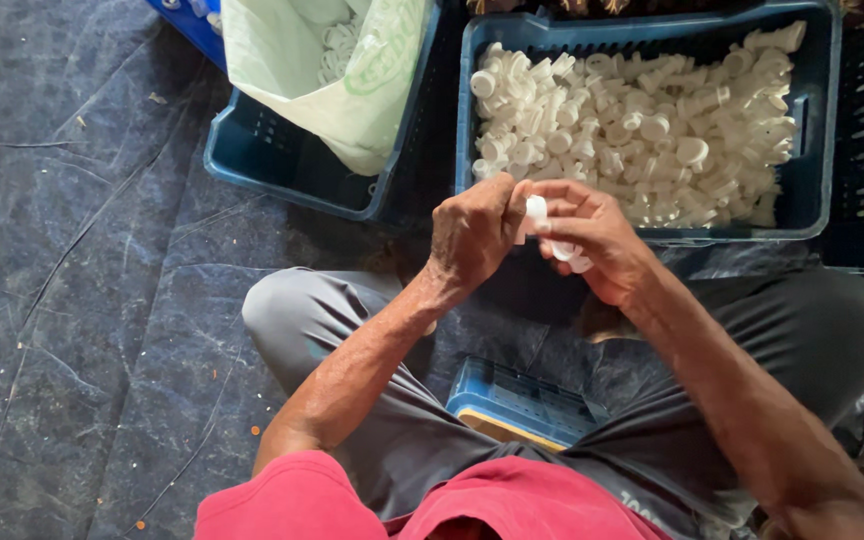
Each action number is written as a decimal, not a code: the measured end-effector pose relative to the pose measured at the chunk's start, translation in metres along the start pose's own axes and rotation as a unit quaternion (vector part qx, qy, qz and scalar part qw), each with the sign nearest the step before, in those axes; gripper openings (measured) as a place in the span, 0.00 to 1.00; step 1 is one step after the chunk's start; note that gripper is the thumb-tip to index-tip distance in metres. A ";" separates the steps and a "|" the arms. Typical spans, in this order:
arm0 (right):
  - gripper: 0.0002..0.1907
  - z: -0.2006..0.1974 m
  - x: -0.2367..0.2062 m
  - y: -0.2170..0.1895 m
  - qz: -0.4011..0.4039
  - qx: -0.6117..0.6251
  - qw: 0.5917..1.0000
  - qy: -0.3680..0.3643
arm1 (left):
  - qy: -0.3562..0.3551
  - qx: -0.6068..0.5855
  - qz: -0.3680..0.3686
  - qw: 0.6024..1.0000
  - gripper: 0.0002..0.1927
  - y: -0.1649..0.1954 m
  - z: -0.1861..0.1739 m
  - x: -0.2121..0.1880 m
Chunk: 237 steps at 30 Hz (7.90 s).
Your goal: The person sits on a tarp and separates white plastic bottle caps from their attached rings by hand. They pick up each cap from a blue crate, pull the ring off, and place the separated parts into different containers.
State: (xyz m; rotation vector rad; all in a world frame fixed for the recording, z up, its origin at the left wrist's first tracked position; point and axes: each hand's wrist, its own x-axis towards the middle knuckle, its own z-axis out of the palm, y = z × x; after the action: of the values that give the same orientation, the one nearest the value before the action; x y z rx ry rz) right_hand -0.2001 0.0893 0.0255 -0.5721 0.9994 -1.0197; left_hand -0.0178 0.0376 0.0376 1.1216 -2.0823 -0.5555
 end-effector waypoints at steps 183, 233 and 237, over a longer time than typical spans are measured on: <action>0.22 -0.048 0.018 -0.012 -0.166 -0.144 0.975 -0.038 | -0.163 -0.466 -0.266 0.828 0.10 -0.035 0.036 0.020; 0.16 -0.012 0.003 -0.021 -0.225 -0.432 0.872 0.044 | -0.187 -0.031 -0.007 0.982 0.18 -0.016 0.012 0.021; 0.22 -0.013 0.001 -0.023 -0.310 -0.417 0.854 -0.017 | -0.202 -0.074 0.036 0.976 0.13 -0.020 0.002 0.027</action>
State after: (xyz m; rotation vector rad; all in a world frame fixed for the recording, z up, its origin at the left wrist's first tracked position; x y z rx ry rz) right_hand -0.2210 0.0786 0.0374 -1.7160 1.2461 -1.0873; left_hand -0.0184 0.0047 0.0336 0.8974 -2.3659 -0.9514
